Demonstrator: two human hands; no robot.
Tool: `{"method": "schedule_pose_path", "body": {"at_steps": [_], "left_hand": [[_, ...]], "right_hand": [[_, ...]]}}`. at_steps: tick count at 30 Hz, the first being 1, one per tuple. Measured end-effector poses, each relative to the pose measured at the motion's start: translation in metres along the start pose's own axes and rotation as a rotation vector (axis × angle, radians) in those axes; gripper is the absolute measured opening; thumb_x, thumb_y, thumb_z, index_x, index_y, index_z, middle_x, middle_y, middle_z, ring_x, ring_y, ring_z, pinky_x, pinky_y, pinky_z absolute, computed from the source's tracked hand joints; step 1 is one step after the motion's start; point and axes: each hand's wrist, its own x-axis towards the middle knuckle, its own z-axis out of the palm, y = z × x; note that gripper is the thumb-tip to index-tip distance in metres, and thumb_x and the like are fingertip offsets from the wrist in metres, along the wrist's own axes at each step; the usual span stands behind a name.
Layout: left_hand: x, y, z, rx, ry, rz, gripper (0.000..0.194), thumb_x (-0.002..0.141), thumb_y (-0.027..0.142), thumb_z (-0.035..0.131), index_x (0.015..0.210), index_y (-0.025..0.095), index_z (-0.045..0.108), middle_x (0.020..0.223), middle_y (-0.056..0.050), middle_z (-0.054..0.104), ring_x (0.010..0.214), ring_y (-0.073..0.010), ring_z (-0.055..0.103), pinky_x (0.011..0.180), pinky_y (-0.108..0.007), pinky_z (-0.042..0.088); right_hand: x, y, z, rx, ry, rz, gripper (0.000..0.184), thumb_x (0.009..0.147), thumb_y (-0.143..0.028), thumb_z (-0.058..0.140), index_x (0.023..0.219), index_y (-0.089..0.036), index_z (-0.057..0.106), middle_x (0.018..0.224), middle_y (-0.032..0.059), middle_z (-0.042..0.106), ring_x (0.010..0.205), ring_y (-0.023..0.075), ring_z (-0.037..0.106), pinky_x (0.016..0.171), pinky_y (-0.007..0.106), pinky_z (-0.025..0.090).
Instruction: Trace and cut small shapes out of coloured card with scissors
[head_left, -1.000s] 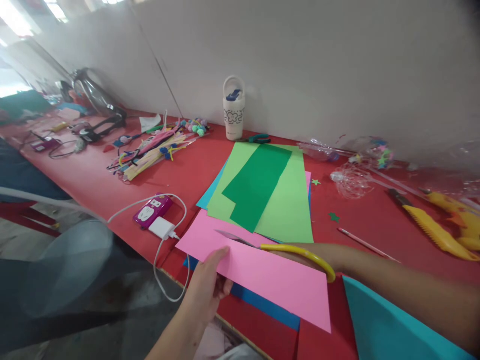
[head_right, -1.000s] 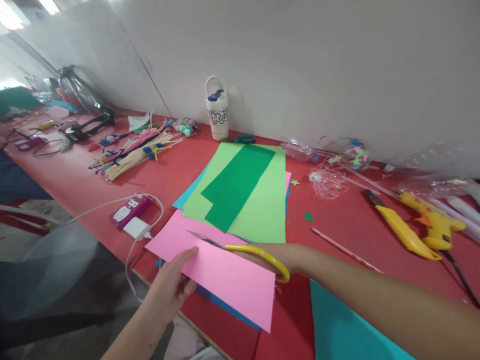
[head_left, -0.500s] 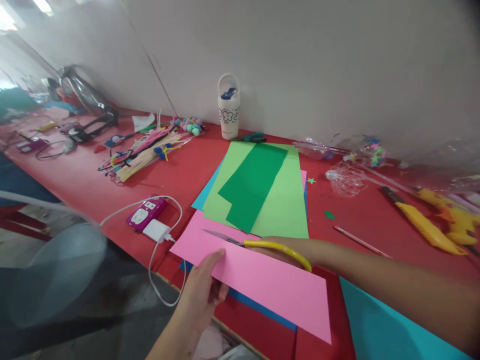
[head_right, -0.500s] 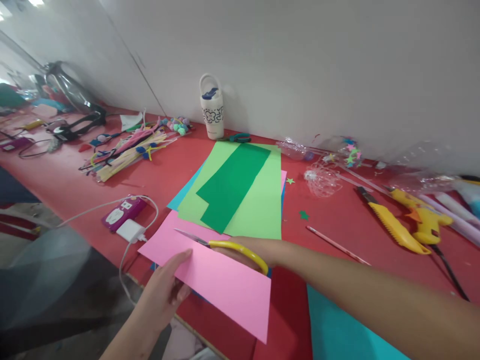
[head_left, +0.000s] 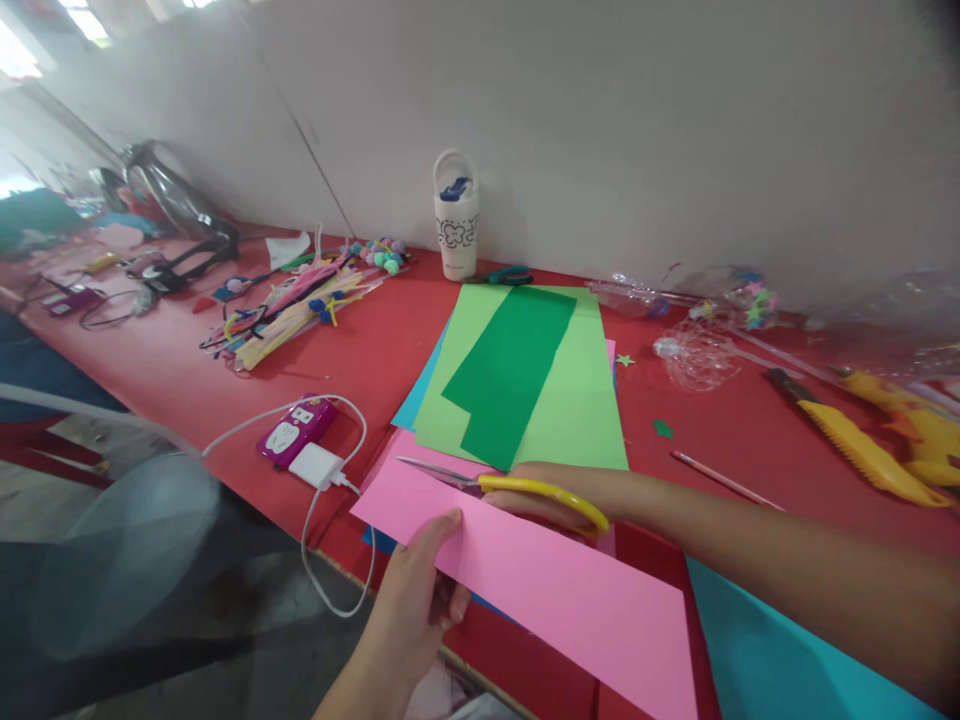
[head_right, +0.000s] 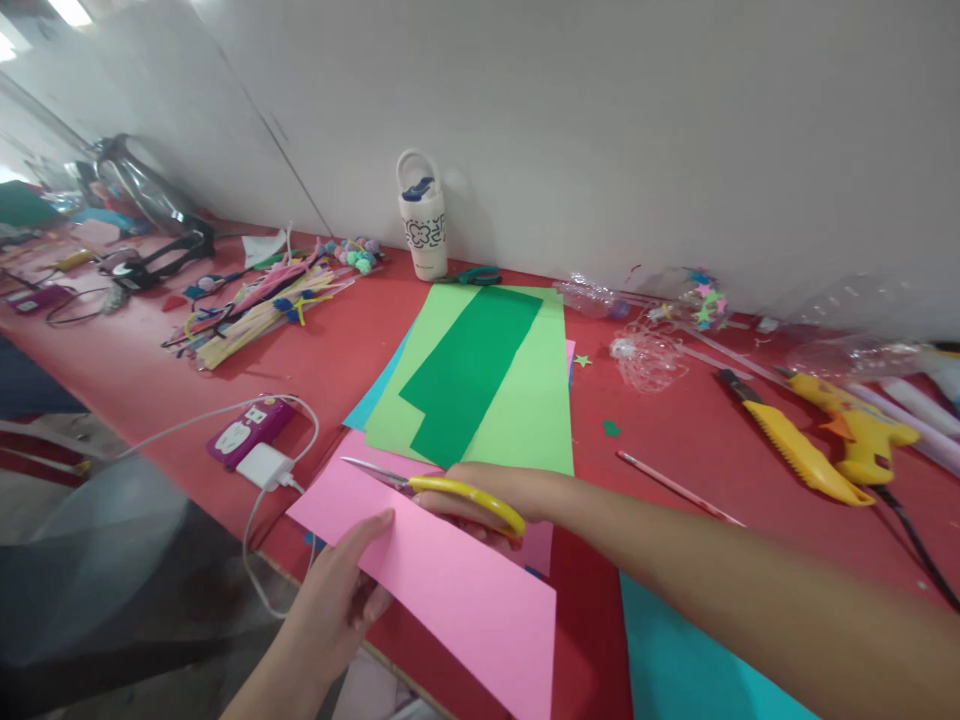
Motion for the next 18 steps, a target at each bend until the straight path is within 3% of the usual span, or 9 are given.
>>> {"method": "schedule_pose_path", "body": {"at_steps": [3, 6, 12, 18], "left_hand": [[-0.002, 0.0, 0.001, -0.004, 0.0, -0.012, 0.031, 0.075, 0.038, 0.061, 0.053, 0.017, 0.052, 0.03, 0.006, 0.041, 0.025, -0.0039, 0.028, 0.031, -0.016, 0.014], [-0.003, -0.002, 0.001, -0.033, -0.003, -0.003, 0.031, 0.075, 0.039, 0.061, 0.054, 0.017, 0.054, 0.031, 0.006, 0.041, 0.026, -0.0037, 0.028, 0.031, -0.016, 0.015], [-0.007, -0.007, 0.001, -0.002, -0.064, -0.036, 0.031, 0.074, 0.04, 0.063, 0.055, 0.017, 0.052, 0.031, 0.007, 0.041, 0.026, -0.0041, 0.029, 0.03, -0.016, 0.017], [-0.007, -0.012, 0.01, 0.104, -0.108, 0.043, 0.035, 0.069, 0.048, 0.068, 0.066, 0.017, 0.053, 0.034, 0.008, 0.043, 0.025, -0.004, 0.03, 0.028, -0.015, 0.017]], "right_hand": [[0.001, -0.004, -0.005, -0.034, -0.128, 0.018, 0.038, 0.085, -0.034, 0.049, 0.051, -0.019, 0.048, 0.039, -0.0056, 0.041, 0.03, 0.007, 0.036, 0.03, 0.018, 0.029], [0.005, -0.008, -0.009, -0.055, -0.166, 0.02, 0.036, 0.085, -0.035, 0.05, 0.053, -0.018, 0.052, 0.04, -0.0062, 0.042, 0.03, 0.0063, 0.036, 0.031, 0.017, 0.03], [0.01, -0.002, -0.006, -0.051, -0.038, -0.039, 0.037, 0.086, -0.038, 0.046, 0.055, -0.019, 0.049, 0.037, -0.0087, 0.039, 0.026, 0.0051, 0.03, 0.027, 0.017, 0.027], [-0.031, 0.015, -0.012, -0.011, 0.133, -0.113, 0.016, 0.073, -0.031, 0.065, 0.071, -0.016, 0.059, 0.04, -0.0095, 0.045, 0.031, 0.0057, 0.039, 0.031, 0.016, 0.03]]}}
